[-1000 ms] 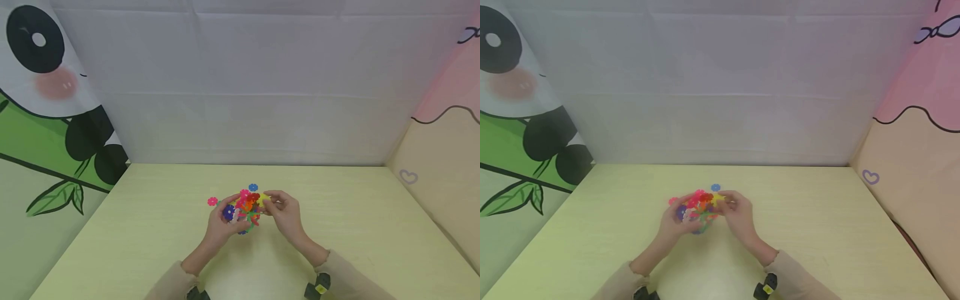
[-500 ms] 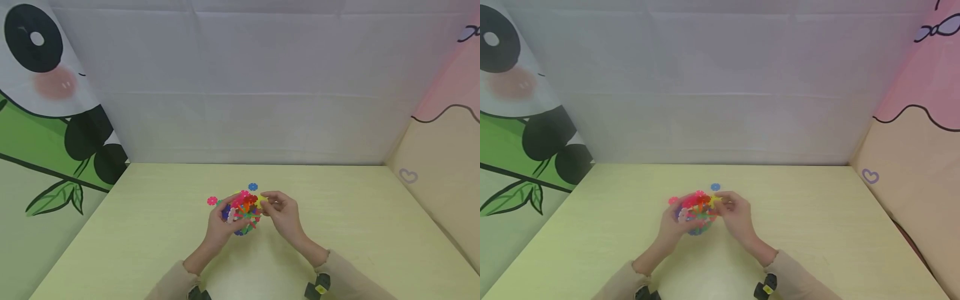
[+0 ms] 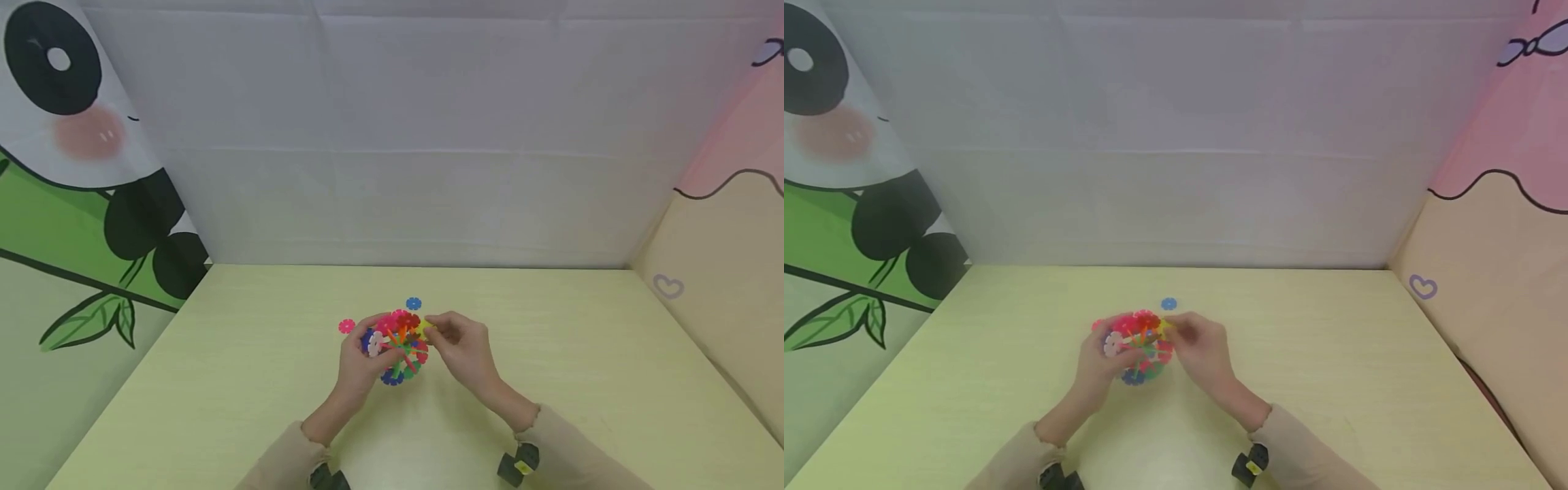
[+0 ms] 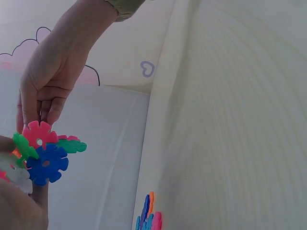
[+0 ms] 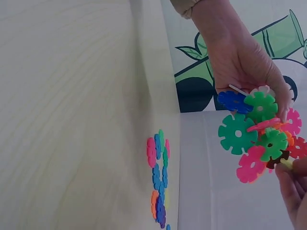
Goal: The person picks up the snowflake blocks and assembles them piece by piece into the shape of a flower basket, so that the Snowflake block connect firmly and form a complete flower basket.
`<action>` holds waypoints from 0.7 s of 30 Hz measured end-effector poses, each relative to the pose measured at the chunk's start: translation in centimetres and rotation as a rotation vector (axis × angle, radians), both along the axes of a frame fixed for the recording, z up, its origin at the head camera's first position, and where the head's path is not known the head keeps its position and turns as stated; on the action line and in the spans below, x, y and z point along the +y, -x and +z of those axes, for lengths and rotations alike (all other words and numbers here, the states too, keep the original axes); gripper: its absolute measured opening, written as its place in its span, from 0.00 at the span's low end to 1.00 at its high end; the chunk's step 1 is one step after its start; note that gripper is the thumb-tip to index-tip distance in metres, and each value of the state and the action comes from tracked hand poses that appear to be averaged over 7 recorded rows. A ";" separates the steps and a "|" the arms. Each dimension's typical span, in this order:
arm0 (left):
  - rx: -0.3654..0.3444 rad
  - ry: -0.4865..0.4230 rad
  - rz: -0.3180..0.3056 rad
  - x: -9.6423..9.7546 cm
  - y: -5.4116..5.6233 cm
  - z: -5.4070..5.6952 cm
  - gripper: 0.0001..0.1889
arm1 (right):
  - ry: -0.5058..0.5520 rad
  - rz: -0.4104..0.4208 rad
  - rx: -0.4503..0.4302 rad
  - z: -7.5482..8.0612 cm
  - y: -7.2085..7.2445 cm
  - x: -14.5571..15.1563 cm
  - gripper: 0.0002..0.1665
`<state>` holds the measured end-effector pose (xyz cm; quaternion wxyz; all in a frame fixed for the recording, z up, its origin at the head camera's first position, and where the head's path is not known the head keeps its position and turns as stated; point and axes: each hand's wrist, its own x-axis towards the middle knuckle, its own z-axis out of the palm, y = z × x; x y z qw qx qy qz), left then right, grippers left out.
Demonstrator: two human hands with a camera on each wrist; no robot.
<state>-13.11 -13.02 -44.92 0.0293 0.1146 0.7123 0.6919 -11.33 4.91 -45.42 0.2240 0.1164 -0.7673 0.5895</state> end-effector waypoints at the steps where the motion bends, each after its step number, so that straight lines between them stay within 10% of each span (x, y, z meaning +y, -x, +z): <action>1: 0.000 0.001 0.011 0.1 0.0 0.0 0.27 | -0.010 0.003 -0.002 0.1 0.0 0.1 0.09; 11: -0.009 0.020 0.038 0.5 0.1 -0.5 0.25 | 0.119 0.008 -0.183 0.1 0.1 -0.1 0.09; 21: -0.017 0.066 -0.009 0.3 0.6 -0.5 0.27 | 0.095 0.045 -0.156 -0.3 0.7 0.2 0.10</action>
